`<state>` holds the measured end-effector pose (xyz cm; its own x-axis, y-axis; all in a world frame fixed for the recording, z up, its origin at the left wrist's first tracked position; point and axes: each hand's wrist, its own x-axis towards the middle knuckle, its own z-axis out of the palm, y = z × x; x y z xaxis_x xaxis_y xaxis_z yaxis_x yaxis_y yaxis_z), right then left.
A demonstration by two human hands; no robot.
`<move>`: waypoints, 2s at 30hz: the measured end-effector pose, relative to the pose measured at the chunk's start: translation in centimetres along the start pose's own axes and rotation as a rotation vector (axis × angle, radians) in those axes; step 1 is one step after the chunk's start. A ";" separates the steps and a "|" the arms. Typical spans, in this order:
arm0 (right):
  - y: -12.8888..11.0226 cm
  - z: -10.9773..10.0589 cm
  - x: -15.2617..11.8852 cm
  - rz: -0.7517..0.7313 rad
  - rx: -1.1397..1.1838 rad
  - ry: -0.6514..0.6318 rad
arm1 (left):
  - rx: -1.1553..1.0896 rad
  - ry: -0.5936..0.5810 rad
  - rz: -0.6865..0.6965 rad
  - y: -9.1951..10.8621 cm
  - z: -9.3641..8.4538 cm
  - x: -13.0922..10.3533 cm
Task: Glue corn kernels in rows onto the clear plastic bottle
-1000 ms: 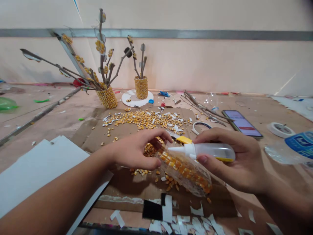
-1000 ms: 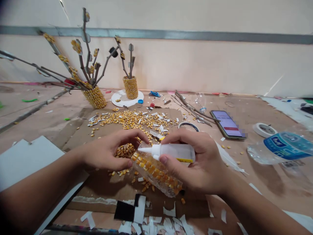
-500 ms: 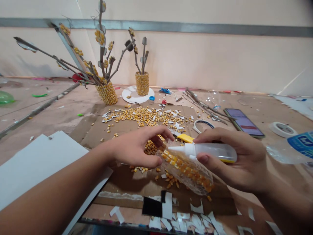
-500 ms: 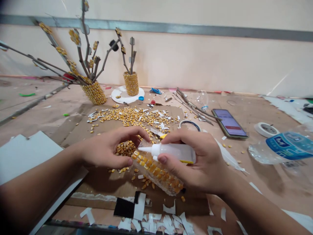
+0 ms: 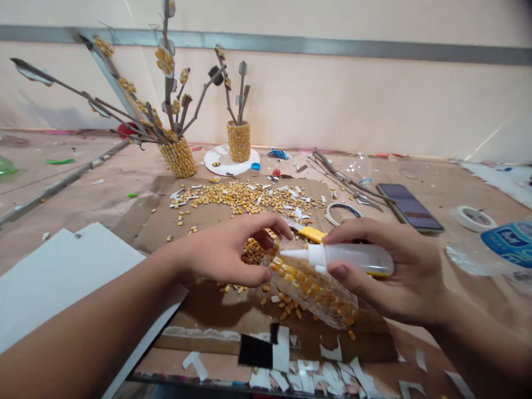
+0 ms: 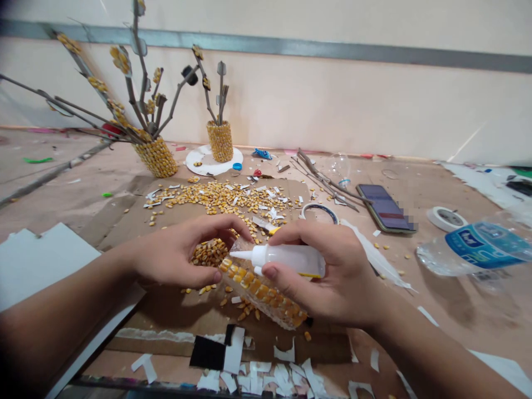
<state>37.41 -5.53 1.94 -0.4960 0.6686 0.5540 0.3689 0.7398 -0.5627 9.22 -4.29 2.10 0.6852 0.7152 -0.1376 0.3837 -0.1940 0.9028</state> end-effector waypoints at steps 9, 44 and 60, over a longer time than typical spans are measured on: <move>0.1 0.1 0.0 -0.008 -0.020 -0.004 | 0.005 -0.010 0.014 0.0 -0.1 0.1; 0.3 -0.2 0.1 -0.084 -0.018 -0.012 | 0.020 -0.014 0.042 -0.3 -0.2 0.2; 0.0 -0.2 0.0 -0.103 -0.021 -0.021 | 0.009 -0.017 0.050 -0.5 -0.3 0.0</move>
<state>37.57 -5.45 2.06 -0.5482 0.5876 0.5952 0.3315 0.8060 -0.4904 8.89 -4.00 1.74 0.7139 0.6931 -0.0995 0.3542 -0.2350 0.9052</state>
